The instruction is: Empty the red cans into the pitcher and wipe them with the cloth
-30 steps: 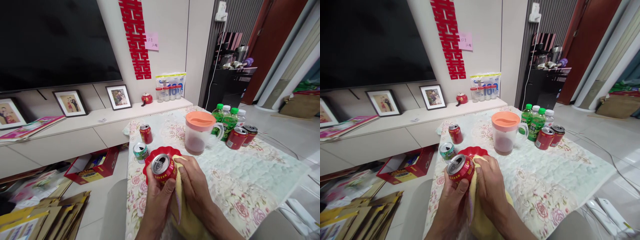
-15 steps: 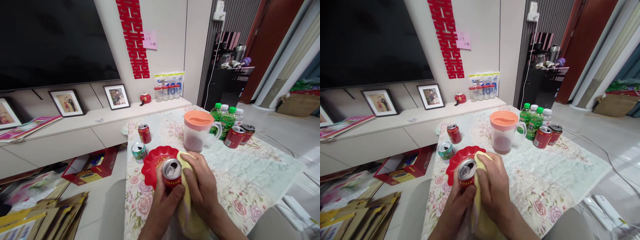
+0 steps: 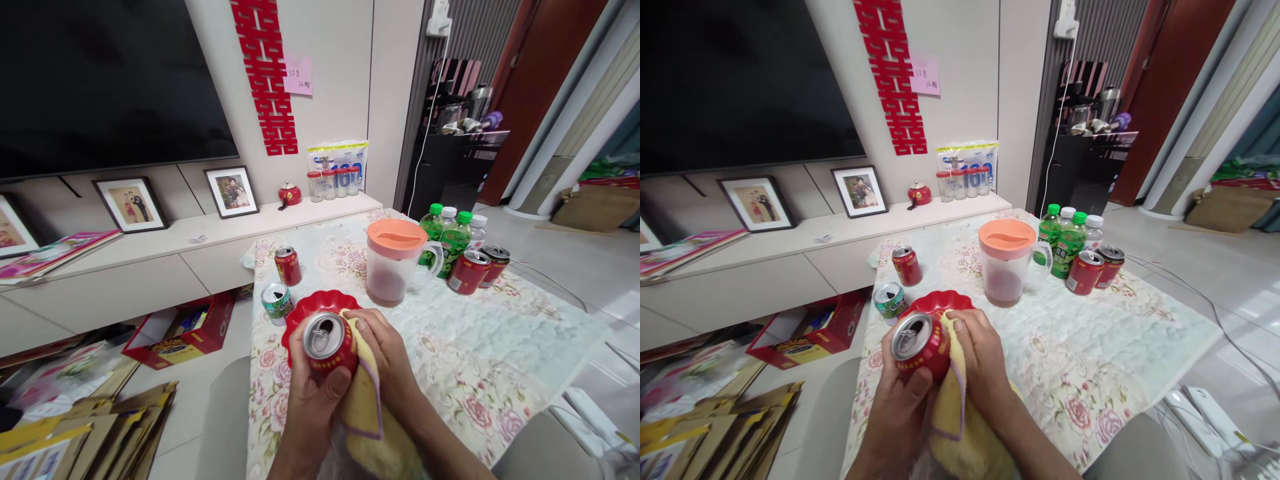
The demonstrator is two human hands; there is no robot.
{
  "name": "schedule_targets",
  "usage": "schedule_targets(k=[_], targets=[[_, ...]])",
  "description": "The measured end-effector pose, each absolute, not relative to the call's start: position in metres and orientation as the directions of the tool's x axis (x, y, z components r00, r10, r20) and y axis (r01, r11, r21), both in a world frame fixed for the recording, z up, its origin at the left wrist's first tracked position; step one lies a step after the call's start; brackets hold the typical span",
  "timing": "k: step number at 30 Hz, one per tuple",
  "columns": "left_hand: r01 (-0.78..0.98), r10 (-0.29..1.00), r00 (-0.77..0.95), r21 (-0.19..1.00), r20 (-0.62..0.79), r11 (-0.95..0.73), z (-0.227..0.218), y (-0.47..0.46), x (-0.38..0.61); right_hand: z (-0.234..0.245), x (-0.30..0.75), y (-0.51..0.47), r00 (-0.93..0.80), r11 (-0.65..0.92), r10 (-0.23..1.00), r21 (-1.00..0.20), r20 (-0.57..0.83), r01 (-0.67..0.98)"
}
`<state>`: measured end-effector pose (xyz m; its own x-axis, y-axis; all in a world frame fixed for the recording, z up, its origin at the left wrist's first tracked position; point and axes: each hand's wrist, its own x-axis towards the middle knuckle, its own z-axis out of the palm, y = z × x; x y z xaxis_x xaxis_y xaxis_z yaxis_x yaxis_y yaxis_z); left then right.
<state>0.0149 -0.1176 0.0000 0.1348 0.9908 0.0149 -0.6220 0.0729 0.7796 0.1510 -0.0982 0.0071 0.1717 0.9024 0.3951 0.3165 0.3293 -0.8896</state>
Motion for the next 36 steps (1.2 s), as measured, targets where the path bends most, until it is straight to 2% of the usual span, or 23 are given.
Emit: schedule_targets(k=[4,8,12,18,21,25,28,36], targets=[[-0.673,0.997,0.041,0.736,-0.067,0.077,0.006,-0.112,0.015,0.001,0.139,-0.101,0.160,0.370,0.878,-0.851,0.452,0.372],[-0.635,0.995,-0.010,0.769,-0.100,0.071,0.008,-0.111,0.019,0.001,0.134,-0.110,0.155,0.453,0.800,-0.753,0.579,0.477],[-0.511,0.997,0.038,0.857,-0.060,0.071,0.006,-0.113,0.020,0.010,0.136,-0.121,0.142,0.526,0.726,-0.676,0.673,0.516],[-0.446,0.984,0.178,0.892,0.011,0.071,0.001,-0.119,0.018,0.024,0.147,-0.127,0.159,0.566,0.618,-0.576,0.770,0.590],[-0.415,0.968,0.244,0.908,0.054,0.053,-0.004,-0.120,0.013,0.026,0.155,-0.121,0.209,0.516,0.655,-0.632,0.726,0.578],[-0.405,0.914,0.378,0.914,0.149,0.019,-0.006,-0.118,0.007,0.027,0.166,-0.114,0.267,0.452,0.759,-0.775,0.594,0.442],[-0.440,0.911,0.382,0.897,0.153,0.034,-0.002,-0.118,0.009,0.028,0.168,-0.113,0.284,0.408,0.802,-0.830,0.525,0.380],[-0.528,0.955,0.287,0.844,0.070,0.096,-0.004,-0.117,0.016,0.027,0.152,-0.120,0.257,0.425,0.752,-0.746,0.606,0.513]])
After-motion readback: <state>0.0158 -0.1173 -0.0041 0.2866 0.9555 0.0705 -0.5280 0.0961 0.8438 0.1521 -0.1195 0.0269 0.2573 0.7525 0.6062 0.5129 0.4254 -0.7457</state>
